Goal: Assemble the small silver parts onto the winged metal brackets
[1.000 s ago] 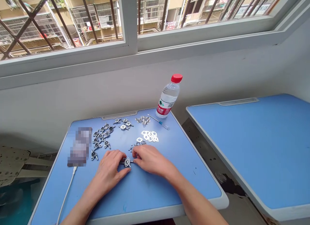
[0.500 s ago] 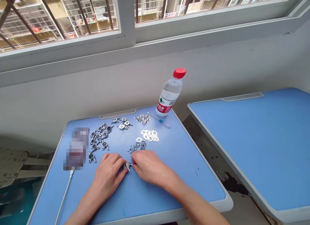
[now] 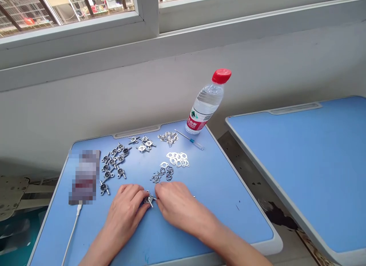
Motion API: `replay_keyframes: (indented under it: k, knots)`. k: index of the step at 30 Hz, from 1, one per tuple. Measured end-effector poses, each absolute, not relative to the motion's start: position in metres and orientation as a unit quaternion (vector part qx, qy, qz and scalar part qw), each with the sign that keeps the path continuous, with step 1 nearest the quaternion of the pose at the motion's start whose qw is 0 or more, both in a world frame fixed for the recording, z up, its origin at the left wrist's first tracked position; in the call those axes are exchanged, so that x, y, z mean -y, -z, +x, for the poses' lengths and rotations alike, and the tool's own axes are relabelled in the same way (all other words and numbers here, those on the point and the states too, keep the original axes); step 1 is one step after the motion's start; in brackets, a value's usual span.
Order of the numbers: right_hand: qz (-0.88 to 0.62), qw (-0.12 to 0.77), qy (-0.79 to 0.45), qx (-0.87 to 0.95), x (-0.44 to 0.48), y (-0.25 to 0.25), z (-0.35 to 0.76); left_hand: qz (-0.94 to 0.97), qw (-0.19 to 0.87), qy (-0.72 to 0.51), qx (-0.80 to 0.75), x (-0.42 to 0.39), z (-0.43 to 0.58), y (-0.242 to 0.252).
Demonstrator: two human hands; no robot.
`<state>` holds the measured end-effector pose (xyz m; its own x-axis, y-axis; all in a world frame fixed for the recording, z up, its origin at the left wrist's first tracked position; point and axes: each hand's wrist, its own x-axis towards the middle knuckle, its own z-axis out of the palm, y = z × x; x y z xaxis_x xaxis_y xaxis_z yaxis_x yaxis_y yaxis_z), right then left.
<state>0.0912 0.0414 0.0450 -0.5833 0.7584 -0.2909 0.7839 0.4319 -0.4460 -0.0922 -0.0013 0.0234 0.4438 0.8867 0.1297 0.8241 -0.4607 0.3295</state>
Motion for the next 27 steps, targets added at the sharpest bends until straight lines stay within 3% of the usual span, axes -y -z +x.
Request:
replay_keyframes:
  k: [27]
  knots:
    - [0.459,0.038,0.260,-0.848,-0.0368,-0.0464,0.0866,0.832,0.130,-0.138,-0.521,0.0035,-0.0917,-0.0238]
